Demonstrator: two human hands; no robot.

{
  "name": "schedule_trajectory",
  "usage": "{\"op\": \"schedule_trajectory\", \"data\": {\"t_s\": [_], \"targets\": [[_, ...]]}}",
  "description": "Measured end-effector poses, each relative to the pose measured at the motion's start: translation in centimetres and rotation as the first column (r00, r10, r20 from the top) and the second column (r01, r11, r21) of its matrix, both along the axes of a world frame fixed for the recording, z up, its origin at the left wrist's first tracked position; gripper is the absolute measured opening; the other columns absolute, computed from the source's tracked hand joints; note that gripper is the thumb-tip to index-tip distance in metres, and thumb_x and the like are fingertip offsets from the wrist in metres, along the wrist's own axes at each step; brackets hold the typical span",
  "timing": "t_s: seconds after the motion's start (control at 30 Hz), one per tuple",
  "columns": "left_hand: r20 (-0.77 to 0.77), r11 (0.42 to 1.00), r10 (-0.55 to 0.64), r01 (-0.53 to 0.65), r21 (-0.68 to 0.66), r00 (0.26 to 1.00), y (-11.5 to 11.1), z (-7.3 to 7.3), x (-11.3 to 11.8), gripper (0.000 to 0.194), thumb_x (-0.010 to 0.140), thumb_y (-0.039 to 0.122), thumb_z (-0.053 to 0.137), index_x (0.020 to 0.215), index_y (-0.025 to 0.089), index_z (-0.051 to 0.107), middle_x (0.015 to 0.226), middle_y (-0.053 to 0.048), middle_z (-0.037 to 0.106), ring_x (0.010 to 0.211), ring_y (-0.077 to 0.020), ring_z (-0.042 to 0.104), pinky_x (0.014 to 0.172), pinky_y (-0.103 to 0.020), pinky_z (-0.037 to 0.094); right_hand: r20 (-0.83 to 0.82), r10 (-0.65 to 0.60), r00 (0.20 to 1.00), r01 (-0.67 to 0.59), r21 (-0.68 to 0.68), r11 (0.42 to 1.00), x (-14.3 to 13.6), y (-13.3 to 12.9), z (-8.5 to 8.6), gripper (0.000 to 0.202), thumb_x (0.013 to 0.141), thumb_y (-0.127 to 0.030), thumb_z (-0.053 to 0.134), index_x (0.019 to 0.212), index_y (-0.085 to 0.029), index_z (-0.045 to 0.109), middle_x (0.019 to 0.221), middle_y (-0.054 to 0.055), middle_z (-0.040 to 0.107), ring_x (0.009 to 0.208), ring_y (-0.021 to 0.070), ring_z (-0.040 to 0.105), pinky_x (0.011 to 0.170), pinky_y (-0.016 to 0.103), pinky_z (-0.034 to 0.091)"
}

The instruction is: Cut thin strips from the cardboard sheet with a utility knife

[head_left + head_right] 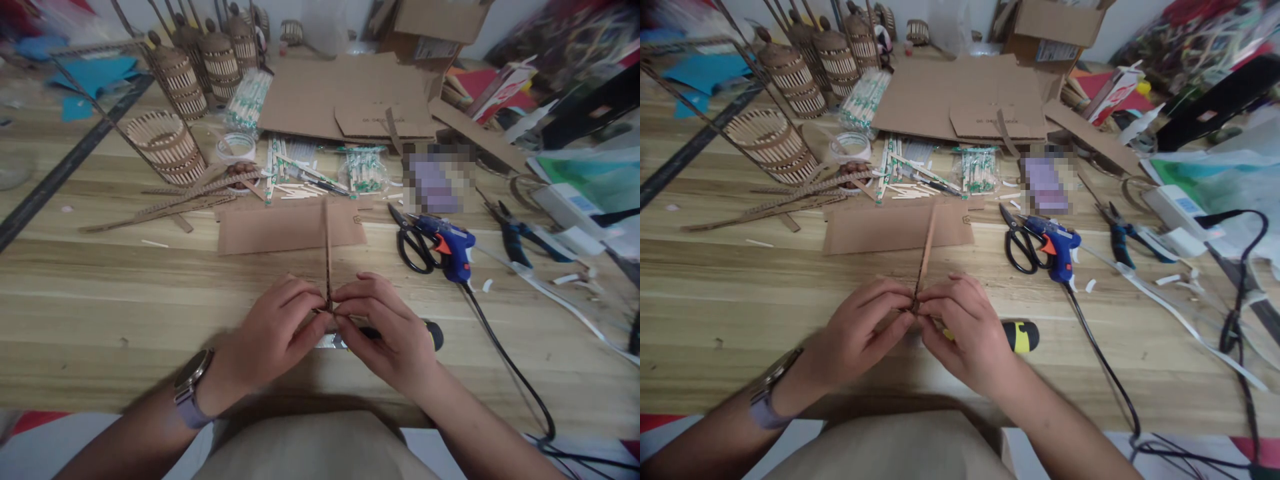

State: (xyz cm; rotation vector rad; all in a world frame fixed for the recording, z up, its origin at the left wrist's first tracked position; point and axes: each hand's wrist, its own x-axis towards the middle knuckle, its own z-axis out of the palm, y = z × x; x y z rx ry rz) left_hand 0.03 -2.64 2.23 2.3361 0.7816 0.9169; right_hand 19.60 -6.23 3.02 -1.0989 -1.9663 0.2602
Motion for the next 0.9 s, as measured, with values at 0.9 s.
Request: {"op": "schedule_trajectory", "data": {"t_s": [0.9], "targets": [[0.029, 1.000, 0.026, -0.026, 0.000, 0.999, -0.23, 0.04, 0.16, 0.016, 0.100, 0.015, 0.049, 0.094, 0.019, 0.063, 0.101, -0.006, 0.073, 0.096, -0.0182, 0.068, 0.087, -0.031, 0.057, -0.070, -0.036, 0.997, 0.036, -0.012, 0.999, -0.23, -0.05, -0.17, 0.016, 0.088, -0.011, 0.066, 0.092, -0.026, 0.061, 0.091, 0.001, 0.078, 0.080, 0.0176, 0.074, 0.085, 0.040, 0.055]]}}
